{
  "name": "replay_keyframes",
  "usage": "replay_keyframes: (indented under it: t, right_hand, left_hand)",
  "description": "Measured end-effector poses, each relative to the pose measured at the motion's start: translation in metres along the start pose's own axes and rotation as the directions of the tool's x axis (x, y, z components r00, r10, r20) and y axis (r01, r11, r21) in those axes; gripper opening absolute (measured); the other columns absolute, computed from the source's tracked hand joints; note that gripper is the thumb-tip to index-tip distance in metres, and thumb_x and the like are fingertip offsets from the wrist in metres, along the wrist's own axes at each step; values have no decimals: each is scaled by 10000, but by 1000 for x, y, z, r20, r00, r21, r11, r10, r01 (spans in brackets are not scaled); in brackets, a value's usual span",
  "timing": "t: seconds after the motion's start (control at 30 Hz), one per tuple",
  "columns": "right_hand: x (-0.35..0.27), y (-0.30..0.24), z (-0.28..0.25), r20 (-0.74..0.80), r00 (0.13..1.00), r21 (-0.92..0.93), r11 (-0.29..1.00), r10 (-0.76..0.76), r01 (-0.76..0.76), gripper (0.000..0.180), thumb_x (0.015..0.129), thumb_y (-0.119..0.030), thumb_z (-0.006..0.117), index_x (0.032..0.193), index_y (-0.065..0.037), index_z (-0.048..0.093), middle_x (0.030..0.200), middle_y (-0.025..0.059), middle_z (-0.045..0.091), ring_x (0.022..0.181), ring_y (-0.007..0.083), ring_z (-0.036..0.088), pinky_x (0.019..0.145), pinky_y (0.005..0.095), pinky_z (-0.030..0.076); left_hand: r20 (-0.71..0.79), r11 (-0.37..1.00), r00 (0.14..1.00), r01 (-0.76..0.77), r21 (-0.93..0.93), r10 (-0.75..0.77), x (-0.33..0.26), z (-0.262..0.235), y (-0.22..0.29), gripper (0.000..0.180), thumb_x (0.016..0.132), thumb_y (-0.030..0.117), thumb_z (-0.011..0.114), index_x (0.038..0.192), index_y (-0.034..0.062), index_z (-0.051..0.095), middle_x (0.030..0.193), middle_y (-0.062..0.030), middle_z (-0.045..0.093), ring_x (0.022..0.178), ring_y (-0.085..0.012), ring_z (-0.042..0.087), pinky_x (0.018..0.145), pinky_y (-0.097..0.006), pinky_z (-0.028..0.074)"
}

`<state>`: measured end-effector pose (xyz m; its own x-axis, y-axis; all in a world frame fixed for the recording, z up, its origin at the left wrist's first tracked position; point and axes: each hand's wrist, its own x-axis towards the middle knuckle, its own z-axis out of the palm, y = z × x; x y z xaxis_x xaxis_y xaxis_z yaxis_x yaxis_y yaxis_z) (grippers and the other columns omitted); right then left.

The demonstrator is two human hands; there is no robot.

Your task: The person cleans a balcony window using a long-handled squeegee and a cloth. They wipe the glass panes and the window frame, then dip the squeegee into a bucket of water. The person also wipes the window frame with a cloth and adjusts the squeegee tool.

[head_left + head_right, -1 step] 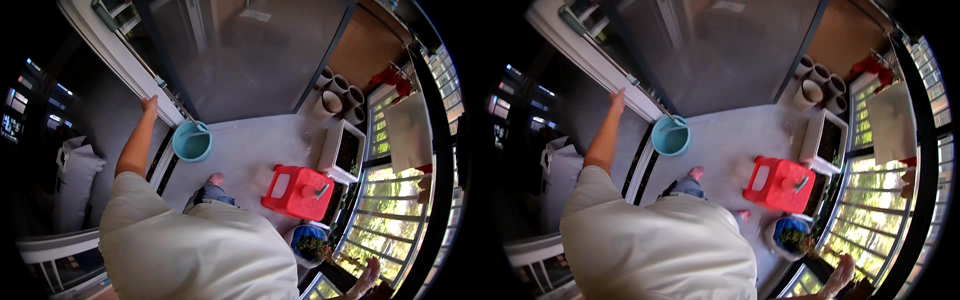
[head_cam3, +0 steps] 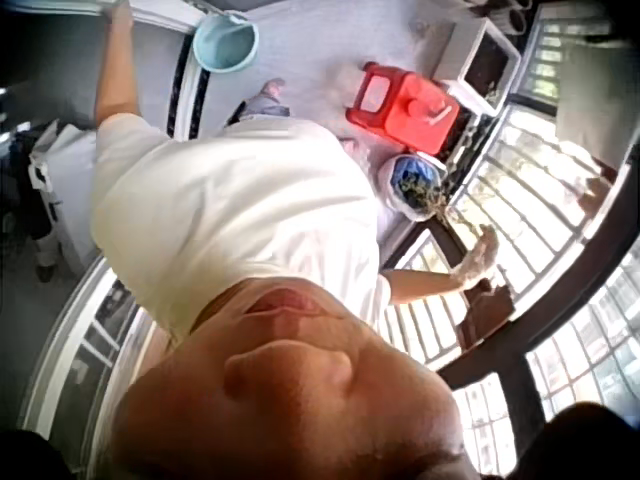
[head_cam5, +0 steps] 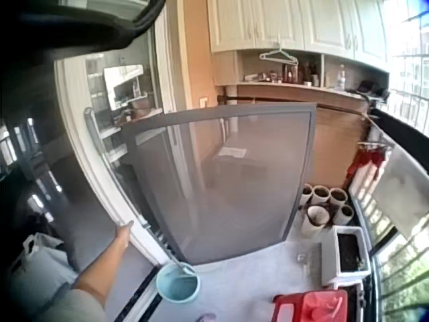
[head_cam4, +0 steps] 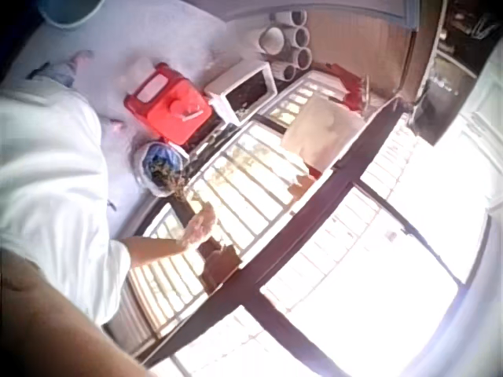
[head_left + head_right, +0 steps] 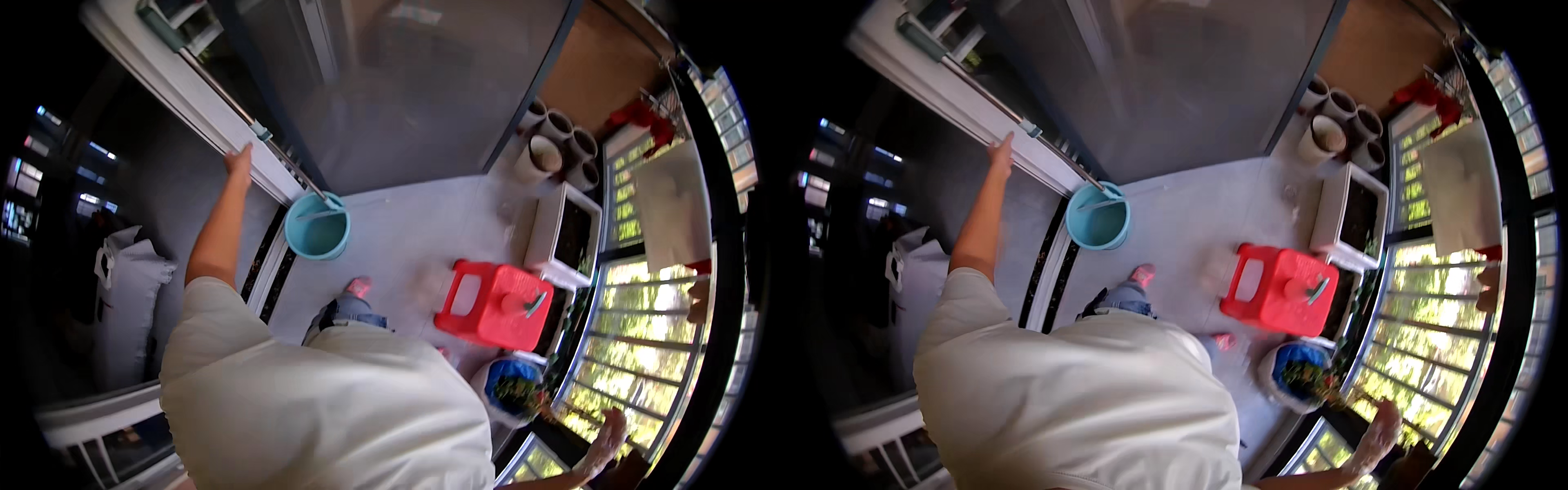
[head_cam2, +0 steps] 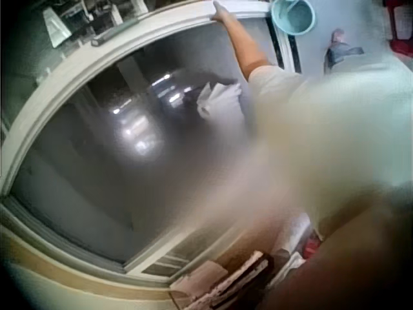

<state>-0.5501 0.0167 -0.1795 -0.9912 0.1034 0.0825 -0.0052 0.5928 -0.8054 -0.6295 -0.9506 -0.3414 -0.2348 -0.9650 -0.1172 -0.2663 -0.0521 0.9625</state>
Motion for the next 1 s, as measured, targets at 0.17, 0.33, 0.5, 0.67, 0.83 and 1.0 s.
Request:
replay_keyframes:
  t: [0.17,0.33,0.5,0.67,0.83,1.0]
  right_hand:
    - [0,-168,150,265,944,-32,980,197,-195,255,864,-79,548,1107,-5,536,1039,86,591,946,156,558,874,297,430]
    - [0,-218,218,337,907,-445,892,253,-83,204,854,-25,553,1058,-18,559,908,54,617,866,136,579,823,272,454]
    - [14,-284,279,452,883,-559,811,123,173,154,825,-118,584,971,-95,626,946,108,624,853,281,578,775,367,459]
    - [26,-343,388,780,541,-171,725,-315,667,263,735,1,537,990,-48,579,985,128,566,934,310,539,808,387,450]
    - [33,-324,492,737,295,-455,-124,-608,882,387,743,-102,519,1123,-33,531,1095,114,555,1019,239,539,895,426,417]
    - [72,-164,452,565,766,-675,706,306,216,284,807,-142,510,1079,-88,573,1074,144,595,983,247,582,833,353,460]
  left_hand:
    - [75,999,996,48,-11,-47,97,-11,44,1109,627,385,789,1392,38,65,1364,-172,315,1266,-287,307,1028,-420,266]
    - [498,972,867,100,-214,21,126,-7,34,538,834,318,629,1250,48,421,1142,-71,544,1088,-171,477,933,-339,367]
    - [548,921,747,-238,-308,376,24,25,75,244,876,200,586,1057,37,574,995,-25,611,911,-84,549,783,-225,429]
    - [725,750,249,-400,-527,642,-133,90,151,140,854,102,598,926,1,533,850,-57,629,820,-118,612,735,-214,469]
    - [693,599,-272,-355,-718,668,-296,117,202,259,757,150,706,952,26,591,766,-50,627,659,-81,526,629,-231,455]
    - [431,459,-579,-109,-882,692,-391,97,196,288,776,158,658,1023,27,587,945,-149,616,837,-316,583,800,-328,460]
